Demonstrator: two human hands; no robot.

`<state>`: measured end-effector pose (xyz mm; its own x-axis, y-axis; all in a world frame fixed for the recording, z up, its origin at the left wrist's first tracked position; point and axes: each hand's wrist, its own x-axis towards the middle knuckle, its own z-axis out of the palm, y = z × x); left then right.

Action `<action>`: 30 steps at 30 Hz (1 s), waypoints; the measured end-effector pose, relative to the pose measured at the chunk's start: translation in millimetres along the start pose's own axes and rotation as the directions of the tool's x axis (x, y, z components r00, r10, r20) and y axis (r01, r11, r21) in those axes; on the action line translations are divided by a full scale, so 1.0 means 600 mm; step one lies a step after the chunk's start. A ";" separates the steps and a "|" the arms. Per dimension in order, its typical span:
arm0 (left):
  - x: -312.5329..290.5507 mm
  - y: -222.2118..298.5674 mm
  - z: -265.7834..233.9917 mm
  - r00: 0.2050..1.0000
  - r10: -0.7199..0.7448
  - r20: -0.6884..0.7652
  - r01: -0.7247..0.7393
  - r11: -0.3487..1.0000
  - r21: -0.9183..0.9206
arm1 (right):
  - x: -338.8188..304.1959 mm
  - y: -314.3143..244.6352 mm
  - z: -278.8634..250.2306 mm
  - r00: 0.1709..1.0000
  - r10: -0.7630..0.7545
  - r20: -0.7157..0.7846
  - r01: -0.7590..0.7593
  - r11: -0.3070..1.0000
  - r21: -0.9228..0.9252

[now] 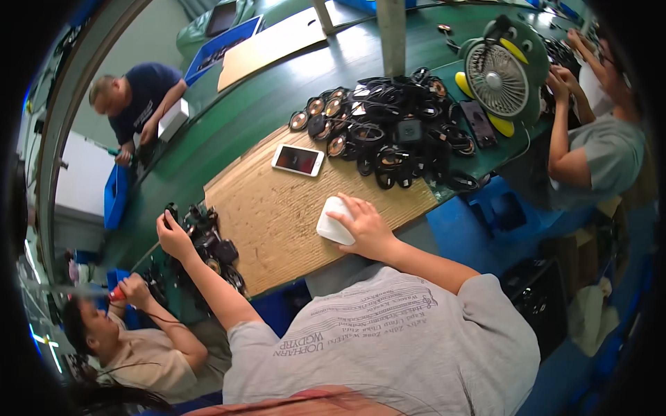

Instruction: Assemble and inspect electronic device components on a factory assembly line.

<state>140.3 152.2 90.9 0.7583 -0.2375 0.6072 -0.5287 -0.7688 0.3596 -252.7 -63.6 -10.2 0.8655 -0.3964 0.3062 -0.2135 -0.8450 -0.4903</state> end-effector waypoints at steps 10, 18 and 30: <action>-0.075 -0.129 0.058 0.985 -0.149 0.087 0.105 0.918 0.383 | 0.132 0.033 -0.022 0.986 -0.096 -0.139 0.091 0.995 -0.041; -0.179 0.156 0.026 0.962 0.271 0.045 -0.244 0.917 -0.317 | 0.263 0.077 0.040 0.999 -0.004 0.032 0.012 0.967 -0.255; -0.275 0.288 0.053 0.799 0.401 0.449 0.075 0.673 -0.735 | 0.158 0.160 -0.160 0.909 0.223 -0.352 -0.257 0.965 -0.052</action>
<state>-64.1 39.5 30.6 0.5648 -0.7643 0.3112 -0.5796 -0.0989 0.8089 -234.6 -216.8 50.4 0.5792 -0.6755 0.4563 -0.4521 -0.7320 -0.5097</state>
